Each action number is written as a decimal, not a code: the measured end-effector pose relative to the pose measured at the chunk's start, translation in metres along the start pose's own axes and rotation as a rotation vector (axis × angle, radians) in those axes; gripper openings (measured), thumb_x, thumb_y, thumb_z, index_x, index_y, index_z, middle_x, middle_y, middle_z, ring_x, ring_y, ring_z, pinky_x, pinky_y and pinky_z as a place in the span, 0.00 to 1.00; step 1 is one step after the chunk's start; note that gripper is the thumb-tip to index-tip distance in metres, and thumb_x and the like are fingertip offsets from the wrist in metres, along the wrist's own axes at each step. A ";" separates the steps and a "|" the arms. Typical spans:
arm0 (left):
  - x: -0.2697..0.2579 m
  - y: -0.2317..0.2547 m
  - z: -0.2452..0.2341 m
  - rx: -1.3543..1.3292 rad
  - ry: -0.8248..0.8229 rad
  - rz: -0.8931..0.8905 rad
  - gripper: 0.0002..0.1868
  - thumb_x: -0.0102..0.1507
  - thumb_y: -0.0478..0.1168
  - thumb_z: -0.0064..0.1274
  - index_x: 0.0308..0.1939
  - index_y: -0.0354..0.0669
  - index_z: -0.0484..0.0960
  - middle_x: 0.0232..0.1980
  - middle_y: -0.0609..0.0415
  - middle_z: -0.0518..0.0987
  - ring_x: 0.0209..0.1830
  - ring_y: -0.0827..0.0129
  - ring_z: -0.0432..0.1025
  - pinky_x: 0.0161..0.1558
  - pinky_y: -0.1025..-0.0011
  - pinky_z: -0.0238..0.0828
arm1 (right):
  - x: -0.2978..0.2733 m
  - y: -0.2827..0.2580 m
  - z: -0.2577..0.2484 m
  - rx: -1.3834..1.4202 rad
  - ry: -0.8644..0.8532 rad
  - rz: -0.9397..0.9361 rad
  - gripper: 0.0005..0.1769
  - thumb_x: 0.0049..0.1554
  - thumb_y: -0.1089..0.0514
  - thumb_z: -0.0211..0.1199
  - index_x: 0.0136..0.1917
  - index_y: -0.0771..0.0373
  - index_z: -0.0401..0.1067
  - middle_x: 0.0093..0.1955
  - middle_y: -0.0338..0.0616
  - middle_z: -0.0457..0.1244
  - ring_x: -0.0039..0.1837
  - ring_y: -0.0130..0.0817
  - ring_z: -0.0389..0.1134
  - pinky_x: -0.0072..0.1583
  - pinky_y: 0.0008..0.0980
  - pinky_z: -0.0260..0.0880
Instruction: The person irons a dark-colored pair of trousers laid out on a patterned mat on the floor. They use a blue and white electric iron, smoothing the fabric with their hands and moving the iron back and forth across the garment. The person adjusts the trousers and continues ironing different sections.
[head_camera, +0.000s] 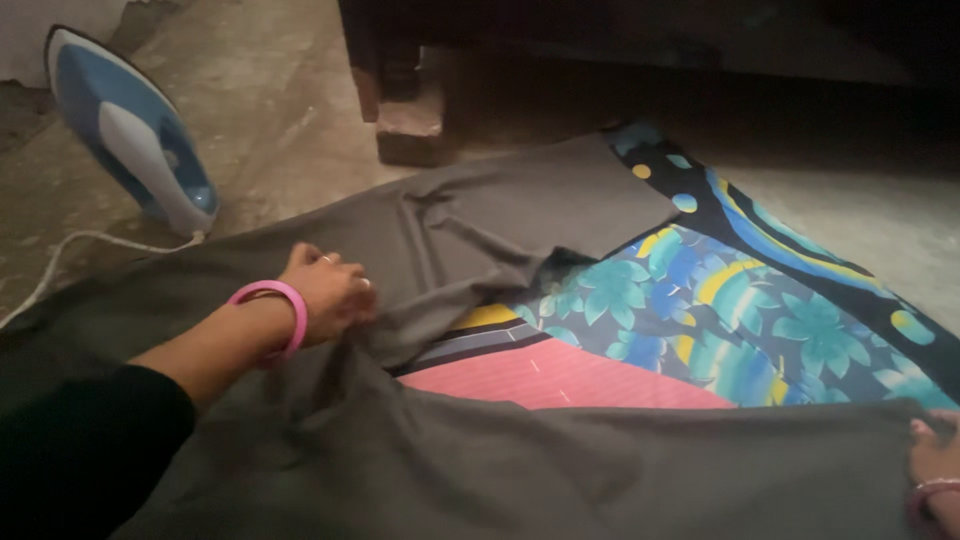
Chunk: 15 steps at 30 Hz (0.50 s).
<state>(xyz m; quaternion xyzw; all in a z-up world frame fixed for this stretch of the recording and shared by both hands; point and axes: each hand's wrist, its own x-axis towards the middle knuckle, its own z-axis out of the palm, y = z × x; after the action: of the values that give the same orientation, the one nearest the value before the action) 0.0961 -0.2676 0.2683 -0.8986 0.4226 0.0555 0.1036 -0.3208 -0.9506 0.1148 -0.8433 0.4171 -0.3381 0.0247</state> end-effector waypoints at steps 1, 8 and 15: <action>-0.002 0.002 0.002 -0.088 0.052 0.034 0.12 0.59 0.59 0.54 0.43 0.73 0.87 0.53 0.66 0.79 0.63 0.63 0.66 0.68 0.47 0.50 | 0.000 -0.001 0.001 -0.038 -0.045 0.059 0.14 0.67 0.53 0.63 0.60 0.64 0.70 0.57 0.55 0.65 0.59 0.52 0.67 0.65 0.47 0.67; -0.035 0.039 0.002 -0.075 -0.034 0.317 0.14 0.54 0.61 0.64 0.37 0.63 0.86 0.51 0.63 0.77 0.65 0.57 0.62 0.70 0.42 0.41 | -0.008 -0.013 -0.004 -0.149 -0.199 0.214 0.16 0.63 0.56 0.62 0.61 0.65 0.70 0.59 0.56 0.65 0.61 0.54 0.67 0.65 0.48 0.67; -0.037 0.021 0.014 -0.259 -0.177 -0.062 0.16 0.57 0.54 0.63 0.47 0.67 0.82 0.51 0.72 0.82 0.66 0.67 0.65 0.74 0.49 0.42 | -0.005 -0.003 -0.002 -0.223 -0.315 0.217 0.19 0.59 0.59 0.62 0.63 0.66 0.70 0.60 0.57 0.65 0.62 0.56 0.67 0.65 0.49 0.66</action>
<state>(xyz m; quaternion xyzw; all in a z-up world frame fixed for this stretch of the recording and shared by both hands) 0.0565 -0.2493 0.2584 -0.9087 0.3734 0.1852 0.0255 -0.3224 -0.9448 0.1150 -0.8332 0.5314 -0.1494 0.0323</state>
